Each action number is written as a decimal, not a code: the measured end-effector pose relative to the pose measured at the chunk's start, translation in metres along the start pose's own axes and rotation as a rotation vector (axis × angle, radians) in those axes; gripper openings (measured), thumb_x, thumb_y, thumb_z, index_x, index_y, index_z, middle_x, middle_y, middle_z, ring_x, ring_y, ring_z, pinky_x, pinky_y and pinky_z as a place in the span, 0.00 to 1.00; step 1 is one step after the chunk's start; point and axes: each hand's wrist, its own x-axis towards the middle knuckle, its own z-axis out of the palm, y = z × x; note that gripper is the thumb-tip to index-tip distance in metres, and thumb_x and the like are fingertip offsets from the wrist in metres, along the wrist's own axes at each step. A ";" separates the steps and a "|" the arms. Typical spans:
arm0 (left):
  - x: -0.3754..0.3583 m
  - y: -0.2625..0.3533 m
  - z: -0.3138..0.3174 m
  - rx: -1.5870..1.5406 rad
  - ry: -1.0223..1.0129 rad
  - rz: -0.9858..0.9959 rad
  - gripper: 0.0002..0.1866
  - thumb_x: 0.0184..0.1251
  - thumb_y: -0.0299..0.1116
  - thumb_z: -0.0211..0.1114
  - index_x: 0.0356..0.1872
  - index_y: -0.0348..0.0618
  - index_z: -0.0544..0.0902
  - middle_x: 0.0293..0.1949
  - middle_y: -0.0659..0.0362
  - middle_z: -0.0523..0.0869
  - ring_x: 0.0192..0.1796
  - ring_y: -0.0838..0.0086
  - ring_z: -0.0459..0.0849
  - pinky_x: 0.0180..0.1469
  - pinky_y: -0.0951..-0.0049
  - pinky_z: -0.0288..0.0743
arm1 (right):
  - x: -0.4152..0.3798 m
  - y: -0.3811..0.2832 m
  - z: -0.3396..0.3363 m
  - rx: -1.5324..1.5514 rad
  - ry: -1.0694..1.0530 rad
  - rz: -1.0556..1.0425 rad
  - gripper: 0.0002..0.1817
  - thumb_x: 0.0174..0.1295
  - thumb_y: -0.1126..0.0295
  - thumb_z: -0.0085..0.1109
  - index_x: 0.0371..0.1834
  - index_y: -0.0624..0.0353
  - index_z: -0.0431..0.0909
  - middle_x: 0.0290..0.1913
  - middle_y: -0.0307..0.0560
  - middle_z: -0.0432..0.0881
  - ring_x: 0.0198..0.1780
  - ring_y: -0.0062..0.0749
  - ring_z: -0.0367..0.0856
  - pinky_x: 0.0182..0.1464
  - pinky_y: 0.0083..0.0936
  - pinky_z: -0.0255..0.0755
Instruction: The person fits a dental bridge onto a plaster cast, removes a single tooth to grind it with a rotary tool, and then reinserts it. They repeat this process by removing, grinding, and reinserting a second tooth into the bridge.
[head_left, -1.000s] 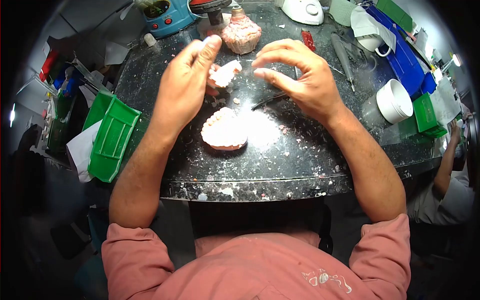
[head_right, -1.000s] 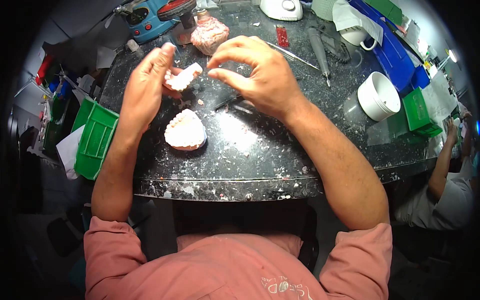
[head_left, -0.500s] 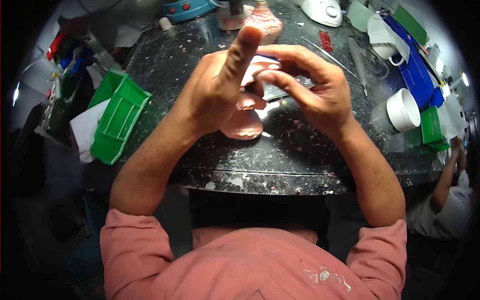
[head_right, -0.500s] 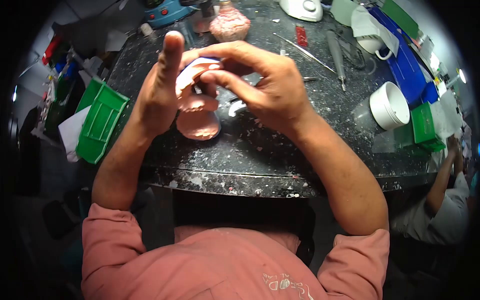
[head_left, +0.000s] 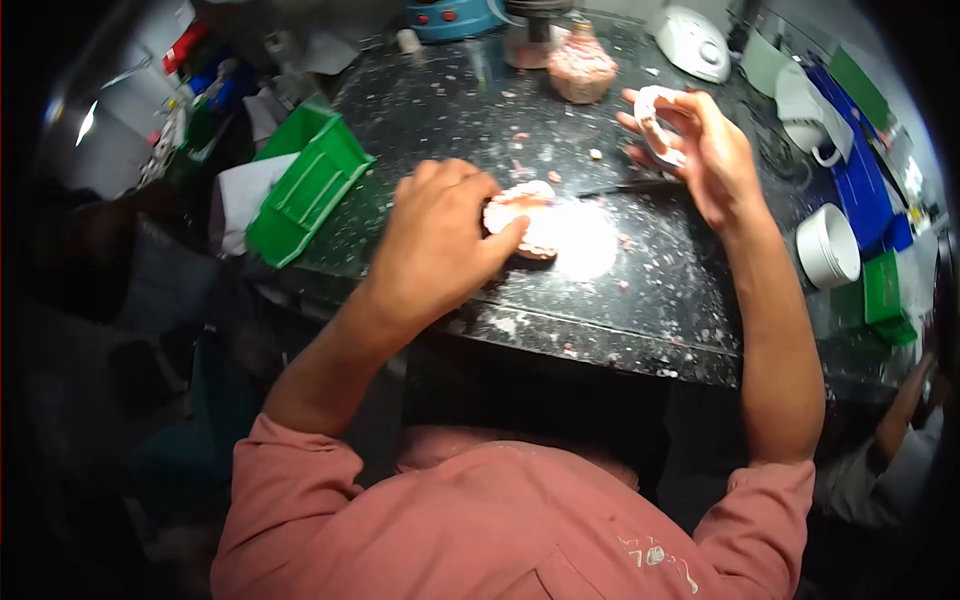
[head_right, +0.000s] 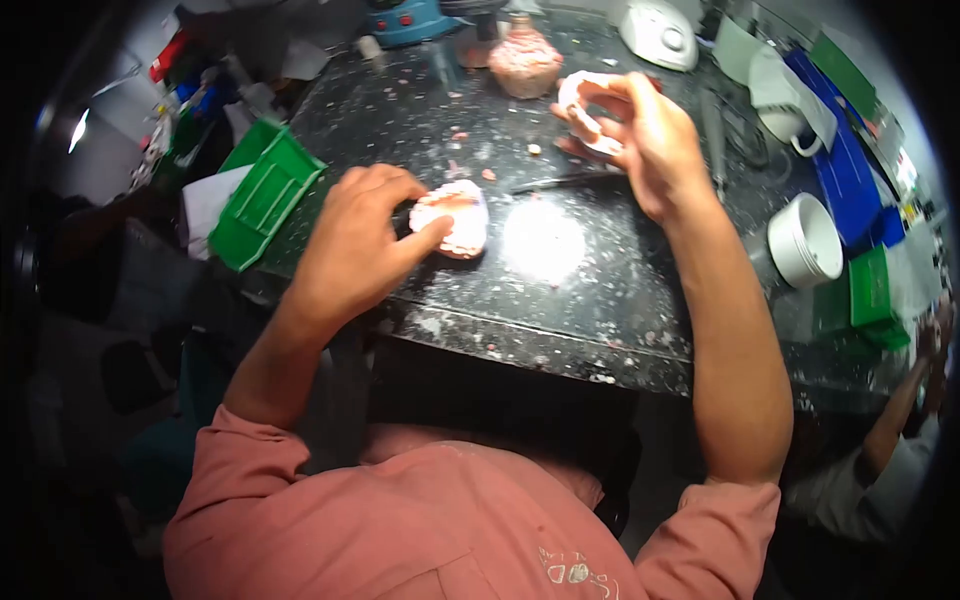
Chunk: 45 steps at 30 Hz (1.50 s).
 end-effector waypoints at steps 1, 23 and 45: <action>0.000 -0.001 0.004 -0.062 -0.004 -0.032 0.15 0.60 0.38 0.68 0.39 0.36 0.83 0.39 0.49 0.85 0.44 0.56 0.81 0.51 0.60 0.71 | 0.001 0.001 -0.003 -0.045 -0.009 -0.009 0.19 0.76 0.61 0.40 0.54 0.67 0.72 0.59 0.57 0.80 0.56 0.45 0.82 0.53 0.38 0.82; 0.089 -0.033 0.027 -2.105 -0.498 -0.377 0.32 0.72 0.43 0.44 0.62 0.20 0.66 0.63 0.35 0.74 0.58 0.51 0.81 0.55 0.63 0.80 | -0.004 -0.005 0.012 0.518 -0.289 0.059 0.29 0.72 0.56 0.32 0.72 0.61 0.56 0.59 0.72 0.72 0.58 0.60 0.78 0.66 0.49 0.72; 0.071 0.005 0.021 -1.707 -0.104 -0.044 0.28 0.79 0.39 0.49 0.71 0.32 0.59 0.65 0.51 0.72 0.68 0.72 0.71 0.71 0.68 0.62 | -0.027 0.019 0.042 -0.311 -0.180 -0.700 0.40 0.47 0.73 0.78 0.66 0.51 0.71 0.69 0.45 0.68 0.70 0.35 0.67 0.70 0.40 0.67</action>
